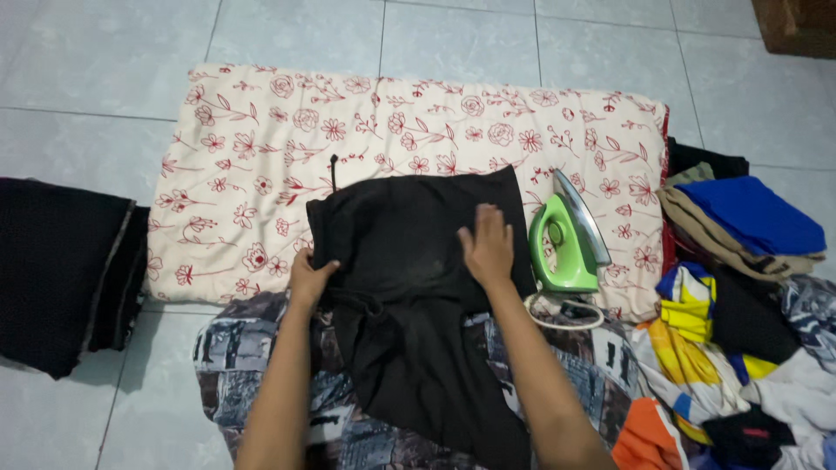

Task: The person irons a pair of black shorts by hand on a padded surface, moving the iron across different sections of the fabric and smoothing it with their other hand.

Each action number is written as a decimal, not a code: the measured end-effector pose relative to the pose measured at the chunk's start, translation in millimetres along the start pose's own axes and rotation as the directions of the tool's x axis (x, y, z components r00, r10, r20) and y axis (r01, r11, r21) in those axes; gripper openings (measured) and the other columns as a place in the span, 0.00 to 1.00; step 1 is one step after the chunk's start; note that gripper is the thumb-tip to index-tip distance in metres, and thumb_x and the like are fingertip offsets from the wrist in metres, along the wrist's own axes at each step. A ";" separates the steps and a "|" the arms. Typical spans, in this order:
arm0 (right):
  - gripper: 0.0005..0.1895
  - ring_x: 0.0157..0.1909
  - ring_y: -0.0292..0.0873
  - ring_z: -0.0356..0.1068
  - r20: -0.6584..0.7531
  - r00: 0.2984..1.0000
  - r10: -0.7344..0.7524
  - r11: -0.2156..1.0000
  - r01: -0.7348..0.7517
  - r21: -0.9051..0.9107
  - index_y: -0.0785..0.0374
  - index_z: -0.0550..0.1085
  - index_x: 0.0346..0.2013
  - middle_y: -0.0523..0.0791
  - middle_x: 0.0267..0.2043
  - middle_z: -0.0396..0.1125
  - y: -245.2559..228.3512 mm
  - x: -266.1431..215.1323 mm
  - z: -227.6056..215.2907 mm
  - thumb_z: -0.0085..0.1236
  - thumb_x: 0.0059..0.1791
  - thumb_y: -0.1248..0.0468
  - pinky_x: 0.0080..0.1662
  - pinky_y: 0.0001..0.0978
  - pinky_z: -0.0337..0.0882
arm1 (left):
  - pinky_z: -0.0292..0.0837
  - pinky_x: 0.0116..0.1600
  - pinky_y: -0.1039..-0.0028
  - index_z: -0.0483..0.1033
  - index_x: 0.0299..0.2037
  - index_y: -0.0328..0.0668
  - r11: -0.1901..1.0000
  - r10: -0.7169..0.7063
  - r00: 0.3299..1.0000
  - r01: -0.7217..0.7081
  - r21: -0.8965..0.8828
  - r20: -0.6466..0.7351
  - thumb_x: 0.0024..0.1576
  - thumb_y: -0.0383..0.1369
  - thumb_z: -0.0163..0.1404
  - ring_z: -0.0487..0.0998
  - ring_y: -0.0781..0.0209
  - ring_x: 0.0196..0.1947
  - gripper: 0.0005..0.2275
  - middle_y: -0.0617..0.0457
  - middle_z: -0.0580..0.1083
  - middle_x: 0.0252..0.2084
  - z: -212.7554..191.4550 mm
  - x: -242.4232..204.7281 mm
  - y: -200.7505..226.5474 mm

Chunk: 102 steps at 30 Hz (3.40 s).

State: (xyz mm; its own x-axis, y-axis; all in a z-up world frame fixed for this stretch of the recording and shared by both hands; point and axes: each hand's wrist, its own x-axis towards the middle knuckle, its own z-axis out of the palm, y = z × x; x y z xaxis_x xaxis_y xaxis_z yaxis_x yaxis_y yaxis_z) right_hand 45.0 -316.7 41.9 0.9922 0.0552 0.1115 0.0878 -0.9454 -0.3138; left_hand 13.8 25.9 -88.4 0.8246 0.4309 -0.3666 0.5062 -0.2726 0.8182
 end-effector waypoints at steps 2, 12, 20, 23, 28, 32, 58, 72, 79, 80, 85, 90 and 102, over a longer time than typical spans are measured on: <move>0.28 0.62 0.61 0.49 -0.157 0.987 0.023 0.999 -0.015 0.047 0.70 0.51 0.61 0.61 0.59 0.50 12.1 22.9 1.8 0.35 0.52 0.55 0.59 0.55 0.50 | 0.62 0.51 0.57 0.65 0.46 0.36 0.983 -0.038 0.995 0.054 -0.178 0.094 0.39 0.31 0.61 0.69 0.43 0.49 0.25 0.40 0.69 0.45 -20.5 -41.5 79.3; 0.38 0.50 0.50 0.66 0.110 0.776 0.621 0.720 -0.621 0.309 0.48 0.66 0.50 0.43 0.44 0.67 119.3 136.5 73.0 0.56 0.34 0.31 0.47 0.48 0.64 | 0.65 0.51 0.56 0.67 0.51 0.36 0.946 0.030 0.993 0.010 -0.325 0.118 0.51 0.40 0.55 0.68 0.42 0.50 0.22 0.37 0.70 0.46 -25.8 -8.3 160.2; 0.15 0.36 0.56 0.68 -0.525 0.684 0.506 0.840 -0.253 0.480 0.59 0.68 0.34 0.49 0.28 0.67 90.4 161.4 7.5 0.62 0.39 0.59 0.37 0.45 0.65 | 0.66 0.46 0.56 0.68 0.43 0.44 0.948 0.313 0.916 -0.286 0.139 -0.249 0.52 0.46 0.52 0.72 0.42 0.44 0.18 0.42 0.72 0.41 -14.6 44.5 174.1; 0.16 0.39 0.57 0.66 -0.637 0.649 0.417 0.900 -0.194 0.391 0.60 0.64 0.40 0.49 0.34 0.63 65.4 161.3 -14.3 0.58 0.41 0.64 0.39 0.48 0.65 | 0.66 0.49 0.56 0.64 0.50 0.46 0.934 0.330 0.892 -0.262 0.242 -0.308 0.55 0.48 0.48 0.71 0.43 0.47 0.19 0.42 0.71 0.46 -9.9 40.6 206.9; 0.19 0.50 0.64 0.59 -0.673 0.739 0.031 0.998 0.015 0.062 0.75 0.61 0.48 0.62 0.47 0.59 17.7 139.2 -1.7 0.51 0.46 0.68 0.50 0.54 0.60 | 0.61 0.52 0.52 0.54 0.58 0.29 0.744 0.455 0.843 -0.183 0.642 -0.288 0.46 0.43 0.59 0.63 0.37 0.55 0.36 0.32 0.61 0.56 11.5 22.0 218.0; 0.25 0.60 0.54 0.54 -0.239 0.920 -0.309 0.935 0.340 0.100 0.57 0.57 0.59 0.50 0.58 0.55 -22.0 120.4 30.6 0.45 0.48 0.57 0.58 0.47 0.53 | 0.47 0.61 0.54 0.57 0.58 0.39 0.325 0.618 0.734 -0.565 0.758 0.282 0.48 0.39 0.52 0.53 0.44 0.63 0.28 0.42 0.57 0.61 35.3 -12.5 223.1; 0.31 0.68 0.56 0.39 -0.029 0.972 -0.232 0.970 0.234 0.071 0.56 0.45 0.66 0.52 0.69 0.36 -32.9 53.5 35.6 0.38 0.51 0.54 0.60 0.59 0.44 | 0.36 0.67 0.56 0.44 0.65 0.43 0.093 0.222 0.763 -0.637 0.765 0.607 0.35 0.62 0.54 0.41 0.55 0.68 0.51 0.51 0.45 0.68 -28.1 -14.7 157.2; 0.31 0.66 0.57 0.43 0.019 0.983 -0.183 0.983 0.183 0.011 0.59 0.51 0.64 0.54 0.66 0.46 -21.5 -11.1 11.9 0.44 0.48 0.56 0.61 0.54 0.45 | 0.46 0.66 0.56 0.57 0.62 0.43 0.046 0.709 0.646 -0.445 0.894 0.285 0.47 0.42 0.52 0.56 0.55 0.64 0.32 0.50 0.58 0.65 -43.9 -62.8 135.5; 0.33 0.70 0.48 0.35 0.602 0.760 -0.246 0.957 0.290 0.025 0.57 0.48 0.65 0.46 0.69 0.37 -42.3 -57.6 3.8 0.30 0.50 0.44 0.63 0.51 0.42 | 0.34 0.67 0.54 0.47 0.65 0.50 0.140 0.391 0.665 -0.726 0.673 0.636 0.56 0.47 0.38 0.42 0.54 0.68 0.28 0.54 0.46 0.68 31.4 -113.5 139.0; 0.33 0.69 0.48 0.38 0.626 0.746 -0.225 0.966 0.256 0.041 0.57 0.50 0.64 0.46 0.69 0.39 -42.3 -59.3 -1.0 0.30 0.50 0.43 0.63 0.49 0.45 | 0.32 0.67 0.54 0.45 0.65 0.53 0.164 0.345 0.666 -0.737 0.656 0.662 0.57 0.48 0.35 0.41 0.55 0.68 0.27 0.55 0.44 0.69 37.6 -117.9 136.7; 0.31 0.66 0.50 0.47 0.676 0.707 -0.208 0.967 0.045 0.250 0.63 0.58 0.60 0.50 0.65 0.49 -35.8 -62.8 -40.1 0.36 0.49 0.46 0.63 0.45 0.49 | 0.29 0.67 0.54 0.43 0.65 0.59 0.157 0.234 0.675 -0.736 0.658 0.699 0.58 0.50 0.31 0.36 0.55 0.68 0.26 0.55 0.39 0.69 55.6 -131.3 128.6; 0.12 0.43 0.56 0.63 -0.216 0.972 0.089 0.984 -0.053 0.169 0.64 0.68 0.42 0.52 0.36 0.62 7.4 -53.2 -55.3 0.47 0.45 0.66 0.47 0.43 0.63 | 0.30 0.67 0.54 0.47 0.65 0.57 0.171 0.218 0.661 -0.750 0.639 0.718 0.57 0.48 0.37 0.38 0.54 0.68 0.26 0.56 0.43 0.69 44.3 -146.4 139.5; 0.23 0.39 0.59 0.70 -0.031 0.869 0.495 0.864 -0.495 -0.092 0.68 0.67 0.45 0.57 0.32 0.68 98.0 -32.1 -34.1 0.46 0.47 0.51 0.40 0.51 0.67 | 0.41 0.66 0.54 0.60 0.59 0.55 0.473 0.472 0.735 -0.677 0.564 0.486 0.56 0.42 0.41 0.56 0.60 0.64 0.20 0.57 0.62 0.61 -28.4 -121.6 131.0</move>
State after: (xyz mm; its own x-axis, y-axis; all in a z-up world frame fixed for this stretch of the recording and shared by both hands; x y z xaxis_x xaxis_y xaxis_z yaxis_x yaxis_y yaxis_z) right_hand 18.7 -422.1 39.7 0.9026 -0.4295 -0.0295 -0.4235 -0.8735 -0.2401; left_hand -27.3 -37.7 75.9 0.9681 -0.2302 -0.0991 -0.1760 -0.9059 0.3851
